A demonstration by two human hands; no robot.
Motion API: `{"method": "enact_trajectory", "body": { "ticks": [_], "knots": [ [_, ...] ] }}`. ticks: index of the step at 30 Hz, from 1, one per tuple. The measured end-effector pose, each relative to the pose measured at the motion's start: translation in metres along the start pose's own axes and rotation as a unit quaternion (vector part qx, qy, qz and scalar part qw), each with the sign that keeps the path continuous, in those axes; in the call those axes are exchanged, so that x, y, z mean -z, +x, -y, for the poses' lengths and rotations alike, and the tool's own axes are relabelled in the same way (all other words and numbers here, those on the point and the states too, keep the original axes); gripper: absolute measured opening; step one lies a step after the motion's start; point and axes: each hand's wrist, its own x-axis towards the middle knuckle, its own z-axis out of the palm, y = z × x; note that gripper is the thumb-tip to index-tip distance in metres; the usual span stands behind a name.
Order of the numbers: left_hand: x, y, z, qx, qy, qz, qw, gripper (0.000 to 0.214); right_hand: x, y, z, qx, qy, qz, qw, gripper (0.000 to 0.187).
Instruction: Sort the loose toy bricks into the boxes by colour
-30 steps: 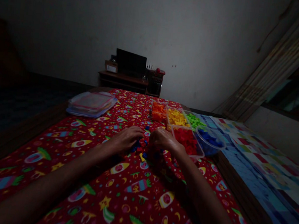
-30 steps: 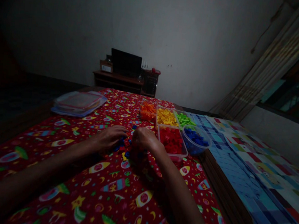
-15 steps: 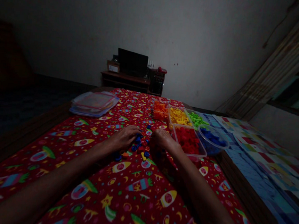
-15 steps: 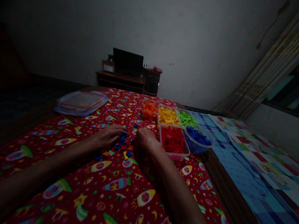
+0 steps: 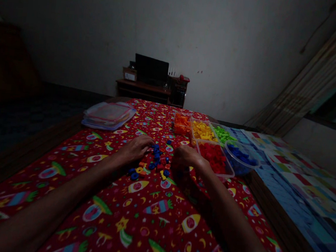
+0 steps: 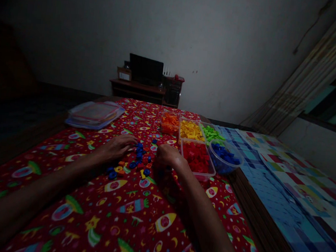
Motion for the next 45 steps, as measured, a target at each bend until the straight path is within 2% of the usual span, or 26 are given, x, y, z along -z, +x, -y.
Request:
{"method": "enact_trajectory", "body": {
  "ticks": [4,6,8,10,12,14,19,23,28,35,41,45],
  "knots": [
    [0.005,-0.004,0.017,0.076,0.023,-0.045,0.996,0.031,0.0,-0.003,-0.003,-0.037,-0.018,-0.09,0.995,0.026],
    [0.006,-0.008,0.022,0.119,0.018,-0.067,0.99,0.034,0.003,-0.005,-0.002,-0.033,-0.013,-0.127,0.991,0.029],
    [0.007,-0.011,0.024,0.173,-0.001,-0.09,0.981,0.038,0.006,-0.008,0.002,0.013,0.009,-0.113,0.993,0.029],
    [0.008,-0.013,0.024,0.218,-0.029,-0.108,0.969,0.043,0.008,-0.009,0.006,0.062,0.027,-0.064,0.996,0.027],
    [0.009,-0.014,0.023,0.236,-0.048,-0.114,0.964,0.046,0.006,-0.008,0.01,0.072,0.025,-0.026,0.997,0.026],
    [0.008,-0.014,0.023,0.235,-0.053,-0.114,0.964,0.047,0.003,-0.006,0.011,0.058,0.016,-0.015,0.998,0.027],
    [0.002,-0.015,0.035,0.219,-0.046,-0.115,0.968,0.045,-0.006,-0.002,0.003,0.023,0.009,-0.073,0.997,0.027],
    [-0.003,-0.014,0.045,0.231,-0.027,-0.113,0.966,0.044,-0.015,0.001,-0.006,0.016,0.004,-0.081,0.997,0.024],
    [-0.003,-0.015,0.045,0.223,-0.016,-0.112,0.968,0.045,-0.028,0.005,-0.007,0.024,-0.01,-0.156,0.987,0.026],
    [0.002,-0.015,0.038,0.223,0.013,-0.097,0.97,0.046,-0.009,0.001,-0.009,0.043,0.072,-0.115,0.99,0.017],
    [0.004,-0.015,0.036,0.212,0.003,-0.103,0.972,0.044,-0.008,0.002,-0.008,0.035,0.081,-0.144,0.986,0.024],
    [0.01,-0.008,0.027,0.154,0.025,-0.132,0.979,0.043,-0.008,0.004,-0.01,0.041,0.087,-0.134,0.986,0.017]
  ]
}}
